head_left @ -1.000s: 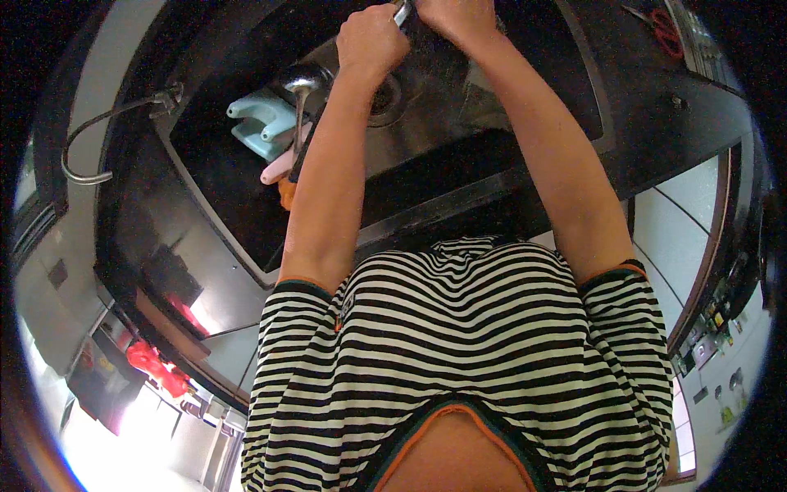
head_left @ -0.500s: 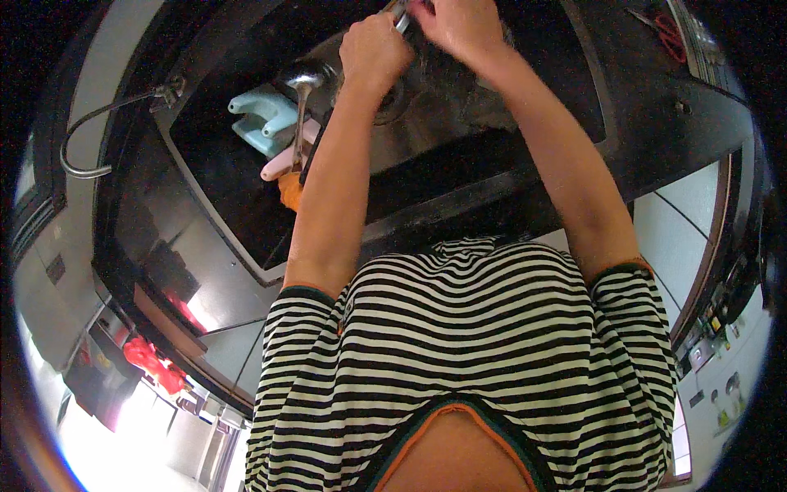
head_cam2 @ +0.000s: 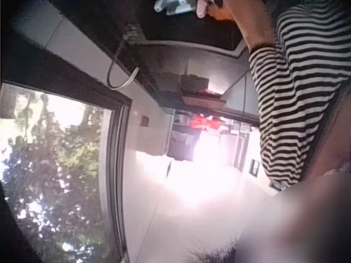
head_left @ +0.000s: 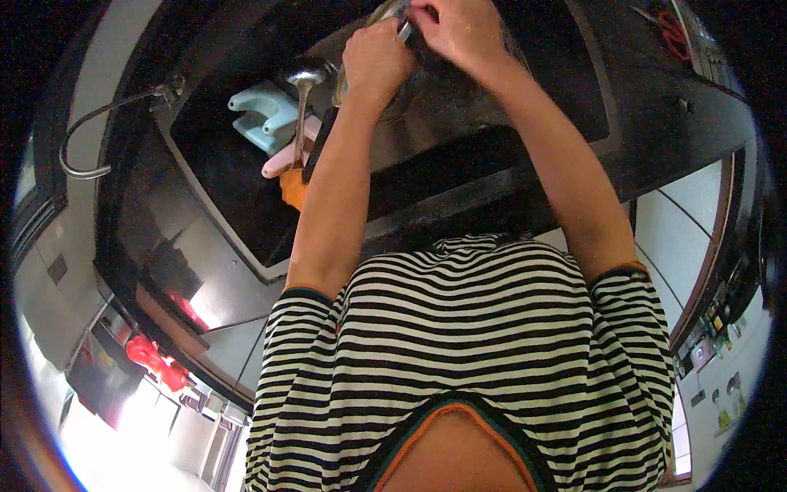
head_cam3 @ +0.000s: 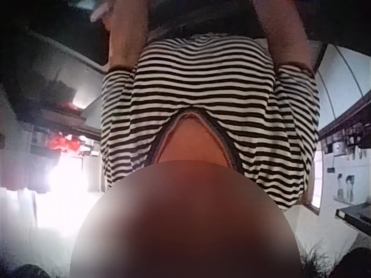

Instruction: The person washes a pot lid and a metal strainer in the kitchen sink using a sponge and running water. They scrub both sides of the lid and the strainer, rinse them, and place them in the sink.

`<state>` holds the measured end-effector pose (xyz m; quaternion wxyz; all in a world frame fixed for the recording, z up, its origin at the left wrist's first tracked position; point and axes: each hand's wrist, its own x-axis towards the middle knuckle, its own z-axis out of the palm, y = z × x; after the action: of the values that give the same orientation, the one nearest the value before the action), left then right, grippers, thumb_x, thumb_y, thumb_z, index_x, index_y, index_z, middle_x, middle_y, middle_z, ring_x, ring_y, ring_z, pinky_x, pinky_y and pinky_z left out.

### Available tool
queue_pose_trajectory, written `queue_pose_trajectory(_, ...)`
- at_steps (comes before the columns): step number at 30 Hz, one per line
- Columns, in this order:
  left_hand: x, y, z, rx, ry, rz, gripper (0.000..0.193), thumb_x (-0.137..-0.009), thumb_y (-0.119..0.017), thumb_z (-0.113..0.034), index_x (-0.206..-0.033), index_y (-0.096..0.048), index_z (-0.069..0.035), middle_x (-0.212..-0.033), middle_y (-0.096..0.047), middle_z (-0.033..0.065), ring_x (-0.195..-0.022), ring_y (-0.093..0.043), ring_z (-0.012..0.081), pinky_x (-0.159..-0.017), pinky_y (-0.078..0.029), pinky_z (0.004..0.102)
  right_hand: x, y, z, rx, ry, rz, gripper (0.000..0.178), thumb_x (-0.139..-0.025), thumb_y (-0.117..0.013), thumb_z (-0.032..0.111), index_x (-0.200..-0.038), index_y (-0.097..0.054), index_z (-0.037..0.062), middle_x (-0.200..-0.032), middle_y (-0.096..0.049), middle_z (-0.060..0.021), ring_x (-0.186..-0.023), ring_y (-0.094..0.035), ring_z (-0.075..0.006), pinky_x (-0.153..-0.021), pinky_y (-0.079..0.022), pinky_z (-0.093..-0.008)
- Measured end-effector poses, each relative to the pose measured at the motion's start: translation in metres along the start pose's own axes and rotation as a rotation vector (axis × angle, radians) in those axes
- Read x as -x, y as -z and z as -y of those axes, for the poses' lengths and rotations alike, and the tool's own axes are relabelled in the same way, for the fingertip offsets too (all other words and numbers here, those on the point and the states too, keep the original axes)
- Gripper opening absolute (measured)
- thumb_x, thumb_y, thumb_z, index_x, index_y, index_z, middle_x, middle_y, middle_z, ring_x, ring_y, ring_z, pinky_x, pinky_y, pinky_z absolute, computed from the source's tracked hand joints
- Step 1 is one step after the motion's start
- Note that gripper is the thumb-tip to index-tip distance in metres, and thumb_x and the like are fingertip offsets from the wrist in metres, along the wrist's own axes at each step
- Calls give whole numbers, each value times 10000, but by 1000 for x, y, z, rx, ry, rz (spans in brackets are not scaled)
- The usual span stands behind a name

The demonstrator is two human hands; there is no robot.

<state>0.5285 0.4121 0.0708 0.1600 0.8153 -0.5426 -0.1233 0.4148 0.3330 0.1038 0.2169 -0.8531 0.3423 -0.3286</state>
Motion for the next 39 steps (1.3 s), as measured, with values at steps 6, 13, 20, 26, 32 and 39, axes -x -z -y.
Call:
queue_pose_trajectory(6, 12, 7, -3, 22, 54, 35, 215, -699, -654, -149, -911, -666, -113, -890, -661, 204, -850, -633, 397, -756, -518, 462, -15, -13, -22, 230, -156, 82, 147, -745, -672, 177, -763, -668, 31, -804, -629, -178, -724, -612, -383, -644, -495, -473)
queue_pose_trajectory(13, 10, 7, 0, 29, -8, 4, 228, -699, -657, -150, -923, -672, -112, -872, -665, 203, -845, -639, 392, -768, -519, 458, 4, -20, -20, 215, -2, -2, 164, -751, -660, 193, -746, -636, 30, -723, -610, -183, -702, -597, -380, -646, -476, -475)
queue_pose_trajectory(20, 7, 3, 8, 21, 40, 38, 223, -709, -630, -128, -927, -663, -102, -853, -657, 222, -826, -637, 404, -748, -516, 474, 11, -12, 9, 139, 3, 53, 184, -755, -654, 213, -683, -656, 44, -709, -623, -188, -706, -604, -378, -664, -483, -463)
queue_pose_trajectory(26, 10, 10, -3, 50, 28, 11, 240, -686, -632, -112, -923, -656, -96, -850, -657, 215, -829, -632, 403, -755, -509, 472, -11, -25, -23, 241, -75, -16, 163, -754, -653, 202, -690, -663, 52, -729, -625, -193, -720, -603, -388, -665, -478, -476)
queue_pose_trajectory(32, 7, 1, 8, 7, 37, 21, 291, -666, -690, -191, -941, -650, -105, -858, -666, 187, -833, -630, 397, -770, -505, 469, 13, -13, 8, 94, 43, 30, 127, -758, -656, 190, -694, -661, 81, -740, -617, -152, -703, -612, -348, -636, -487, -452)
queue_pose_trajectory(39, 19, 4, 1, 46, -16, 17, 275, -659, -704, -210, -901, -655, -89, -827, -657, 205, -813, -626, 398, -755, -506, 471, -20, -11, -27, 147, -187, 44, 164, -740, -682, 175, -769, -653, 17, -838, -612, -170, -752, -603, -373, -659, -489, -465)
